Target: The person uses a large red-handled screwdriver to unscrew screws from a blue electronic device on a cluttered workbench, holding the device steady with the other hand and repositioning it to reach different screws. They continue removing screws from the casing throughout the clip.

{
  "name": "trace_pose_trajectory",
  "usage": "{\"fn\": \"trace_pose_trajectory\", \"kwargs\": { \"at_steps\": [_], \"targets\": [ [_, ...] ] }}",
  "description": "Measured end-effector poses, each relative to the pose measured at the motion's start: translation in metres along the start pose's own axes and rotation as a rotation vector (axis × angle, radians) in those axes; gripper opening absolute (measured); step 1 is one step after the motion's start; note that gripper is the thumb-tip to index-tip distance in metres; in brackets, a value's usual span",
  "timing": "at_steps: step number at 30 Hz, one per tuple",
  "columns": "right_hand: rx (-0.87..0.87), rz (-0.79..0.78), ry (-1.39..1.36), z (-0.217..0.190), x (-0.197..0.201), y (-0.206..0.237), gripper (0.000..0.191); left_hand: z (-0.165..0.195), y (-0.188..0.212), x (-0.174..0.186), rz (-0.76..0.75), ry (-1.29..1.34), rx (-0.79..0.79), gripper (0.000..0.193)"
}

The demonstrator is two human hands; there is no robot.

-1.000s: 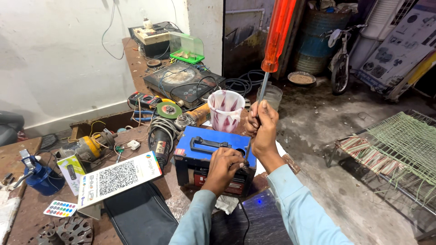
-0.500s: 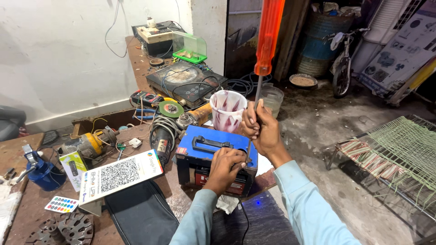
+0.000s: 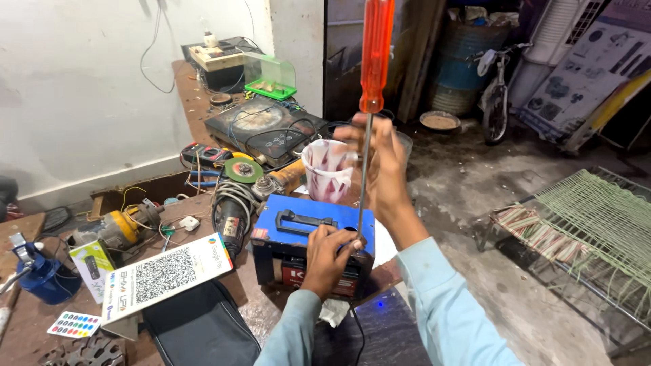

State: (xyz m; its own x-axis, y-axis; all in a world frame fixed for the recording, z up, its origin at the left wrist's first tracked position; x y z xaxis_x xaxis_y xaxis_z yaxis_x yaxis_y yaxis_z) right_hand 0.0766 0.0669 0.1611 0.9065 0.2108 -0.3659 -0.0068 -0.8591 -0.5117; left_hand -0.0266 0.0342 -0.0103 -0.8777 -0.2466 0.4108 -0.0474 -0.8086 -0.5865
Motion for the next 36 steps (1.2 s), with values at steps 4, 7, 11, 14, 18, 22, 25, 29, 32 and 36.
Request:
{"fn": "trace_pose_trajectory", "kwargs": {
  "at_steps": [4, 7, 11, 14, 18, 22, 25, 29, 32, 36],
  "targets": [
    [0.301, 0.019, 0.180, -0.040, -0.019, -0.021, 0.045, 0.008, -0.002, 0.006, 0.002, -0.017, -0.020, 0.018],
    [0.198, 0.249, 0.209, -0.026, -0.008, -0.026, 0.036, 0.014, -0.001, 0.008, 0.009, -0.027, -0.019, 0.018],
    [0.179, 0.149, 0.098, -0.016, 0.001, -0.030, 0.044, 0.018, -0.001, 0.010, -0.006, -0.036, 0.017, 0.019],
    [0.063, -0.097, -0.104, -0.016, 0.004, -0.027, 0.049, 0.020, -0.002, 0.011, -0.029, -0.041, 0.026, 0.018],
    [-0.033, -0.308, -0.276, -0.023, 0.003, -0.020, 0.057, 0.020, -0.002, 0.012, -0.022, -0.040, 0.040, 0.020],
    [-0.124, 0.008, -0.102, 0.004, 0.020, -0.017, 0.053, 0.022, -0.002, 0.013, 0.018, -0.045, 0.012, 0.022],
    [-0.047, 0.050, -0.359, 0.023, 0.020, -0.003, 0.025, 0.023, -0.003, 0.012, 0.021, -0.048, -0.017, 0.024],
    [0.027, 0.060, -0.364, 0.036, 0.025, -0.001, 0.022, 0.020, -0.001, 0.012, 0.023, -0.062, -0.018, 0.024],
    [0.033, 0.082, -0.331, 0.042, 0.020, 0.003, 0.018, 0.019, -0.001, 0.012, 0.022, -0.023, -0.041, 0.024],
    [0.030, 0.112, -0.330, 0.044, 0.013, 0.005, 0.017, 0.018, -0.005, 0.009, 0.018, -0.066, -0.037, 0.028]
  ]
}}
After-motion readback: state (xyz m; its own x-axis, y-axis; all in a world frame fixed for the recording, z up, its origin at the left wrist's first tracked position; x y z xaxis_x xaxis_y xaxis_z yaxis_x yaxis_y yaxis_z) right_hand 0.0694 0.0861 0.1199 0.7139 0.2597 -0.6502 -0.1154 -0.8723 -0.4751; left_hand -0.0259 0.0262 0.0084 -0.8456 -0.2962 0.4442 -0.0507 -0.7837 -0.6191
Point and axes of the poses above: each hand's wrist, its own y-axis away from the middle knuckle, its own x-axis out of the back of the hand, z = x × y, the point moved 7 cm from there along -y, towards the middle knuckle, and after that the axes turned 4 degrees about z, right-handed, at the moved point
